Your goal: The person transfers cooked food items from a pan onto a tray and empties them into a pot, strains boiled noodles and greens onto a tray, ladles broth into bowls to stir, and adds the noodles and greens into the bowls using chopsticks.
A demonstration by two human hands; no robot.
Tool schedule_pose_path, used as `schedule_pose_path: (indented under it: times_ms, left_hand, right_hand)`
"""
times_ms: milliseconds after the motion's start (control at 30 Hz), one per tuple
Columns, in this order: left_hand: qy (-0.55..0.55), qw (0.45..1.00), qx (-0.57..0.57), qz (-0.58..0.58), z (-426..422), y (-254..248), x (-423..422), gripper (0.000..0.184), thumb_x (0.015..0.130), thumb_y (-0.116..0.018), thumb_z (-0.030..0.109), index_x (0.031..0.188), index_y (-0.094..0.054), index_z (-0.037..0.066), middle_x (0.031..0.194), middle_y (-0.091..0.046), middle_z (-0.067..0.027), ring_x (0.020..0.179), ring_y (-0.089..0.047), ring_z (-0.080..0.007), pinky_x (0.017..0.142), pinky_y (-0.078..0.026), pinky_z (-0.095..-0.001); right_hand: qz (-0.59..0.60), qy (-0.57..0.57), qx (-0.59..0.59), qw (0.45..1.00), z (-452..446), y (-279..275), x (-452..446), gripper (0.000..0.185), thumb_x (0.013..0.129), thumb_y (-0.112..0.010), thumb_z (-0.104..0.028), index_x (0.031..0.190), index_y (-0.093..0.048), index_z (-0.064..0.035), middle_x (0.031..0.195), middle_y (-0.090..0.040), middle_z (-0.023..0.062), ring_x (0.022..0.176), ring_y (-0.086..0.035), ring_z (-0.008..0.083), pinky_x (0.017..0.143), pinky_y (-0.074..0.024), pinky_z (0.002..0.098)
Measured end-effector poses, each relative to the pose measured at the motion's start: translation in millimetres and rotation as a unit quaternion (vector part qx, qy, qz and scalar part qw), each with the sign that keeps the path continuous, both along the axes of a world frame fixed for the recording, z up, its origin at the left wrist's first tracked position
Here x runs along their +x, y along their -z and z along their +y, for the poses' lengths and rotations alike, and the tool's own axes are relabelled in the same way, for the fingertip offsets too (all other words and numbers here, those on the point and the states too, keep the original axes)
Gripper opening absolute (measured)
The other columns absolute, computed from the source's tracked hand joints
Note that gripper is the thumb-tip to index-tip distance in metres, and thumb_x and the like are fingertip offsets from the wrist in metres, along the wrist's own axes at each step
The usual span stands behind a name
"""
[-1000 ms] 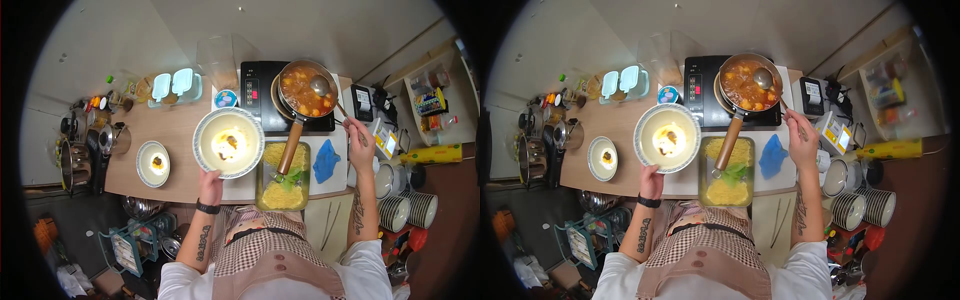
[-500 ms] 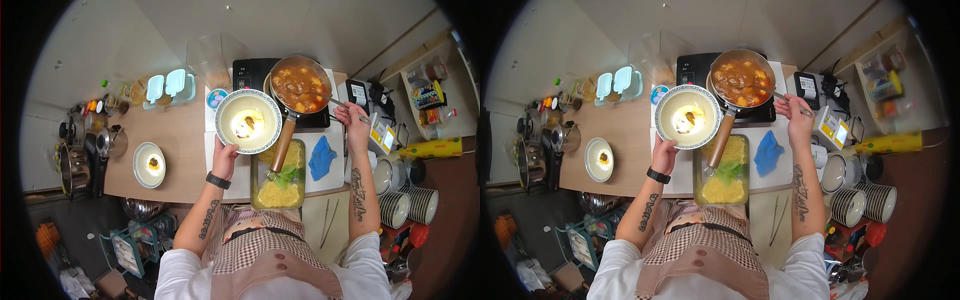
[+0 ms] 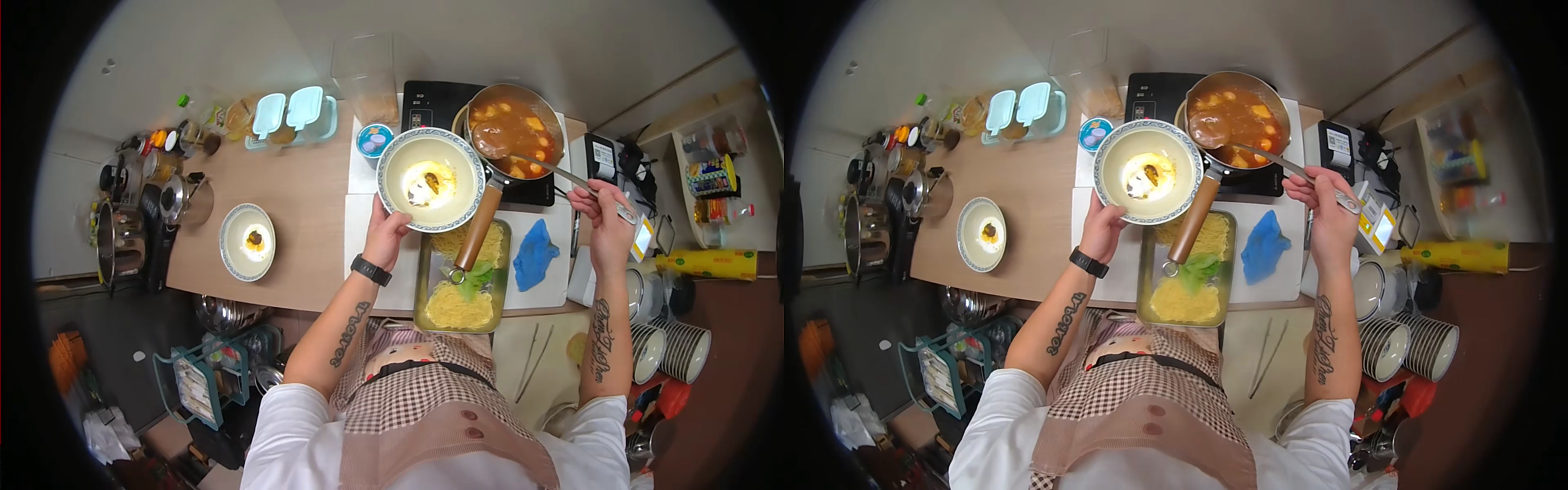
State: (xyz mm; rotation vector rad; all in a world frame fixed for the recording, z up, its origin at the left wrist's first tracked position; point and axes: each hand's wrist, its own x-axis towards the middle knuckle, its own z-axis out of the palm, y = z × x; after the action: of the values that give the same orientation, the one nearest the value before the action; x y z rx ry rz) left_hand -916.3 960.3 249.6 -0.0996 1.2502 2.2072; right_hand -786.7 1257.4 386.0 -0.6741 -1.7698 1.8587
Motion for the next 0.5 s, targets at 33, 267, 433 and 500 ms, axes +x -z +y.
schedule_pose_path:
  times_ms: [33, 267, 433, 500]
  left_hand:
    - [0.002, 1.000, 0.000, 0.004, -0.7, 1.0, -0.2, 0.064, 0.084, -0.051, -0.001, 0.142, -0.030, 0.013, 0.129, -0.050, -0.0075, 0.109, -0.057, -0.0177, 0.085, -0.052, -0.0326]
    - [0.016, 1.000, -0.008, 0.008, -2.6, -3.2, -2.1, 0.067, 0.084, -0.050, 0.001, 0.145, -0.026, 0.014, 0.130, -0.050, -0.0067, 0.110, -0.057, -0.0173, 0.088, -0.050, -0.0341]
    - [0.017, 1.000, -0.010, 0.008, -4.0, -7.7, -2.6, 0.068, 0.084, -0.049, 0.002, 0.146, -0.025, 0.015, 0.129, -0.050, -0.0062, 0.109, -0.057, -0.0169, 0.088, -0.050, -0.0348]
    - [0.015, 1.000, -0.006, 0.008, -4.0, -6.0, -2.8, 0.067, 0.084, -0.049, 0.002, 0.146, -0.026, 0.015, 0.129, -0.050, -0.0063, 0.108, -0.057, -0.0170, 0.088, -0.050, -0.0351]
  right_hand:
    - [-0.005, -0.009, 0.006, 1.000, -3.2, -2.2, 0.6, 0.026, 0.100, -0.045, -0.014, 0.106, -0.057, 0.0068, 0.094, -0.067, 0.0199, 0.085, -0.069, 0.0248, 0.078, -0.0560, 0.0309]
    - [-0.022, -0.085, 0.016, 0.996, -20.4, 0.5, 1.6, 0.025, 0.099, -0.047, -0.012, 0.109, -0.058, 0.0083, 0.097, -0.067, 0.0200, 0.088, -0.069, 0.0243, 0.081, -0.0556, 0.0315]
    - [-0.031, -0.157, 0.060, 0.985, -32.1, 8.6, 2.7, 0.026, 0.097, -0.050, -0.008, 0.115, -0.058, 0.0094, 0.100, -0.068, 0.0176, 0.095, -0.067, 0.0240, 0.085, -0.0545, 0.0328]
    - [-0.030, -0.191, 0.109, 0.975, -35.4, 7.6, 5.4, 0.022, 0.093, -0.054, -0.003, 0.110, -0.063, 0.0080, 0.102, -0.068, 0.0161, 0.096, -0.066, 0.0229, 0.085, -0.0528, 0.0316]
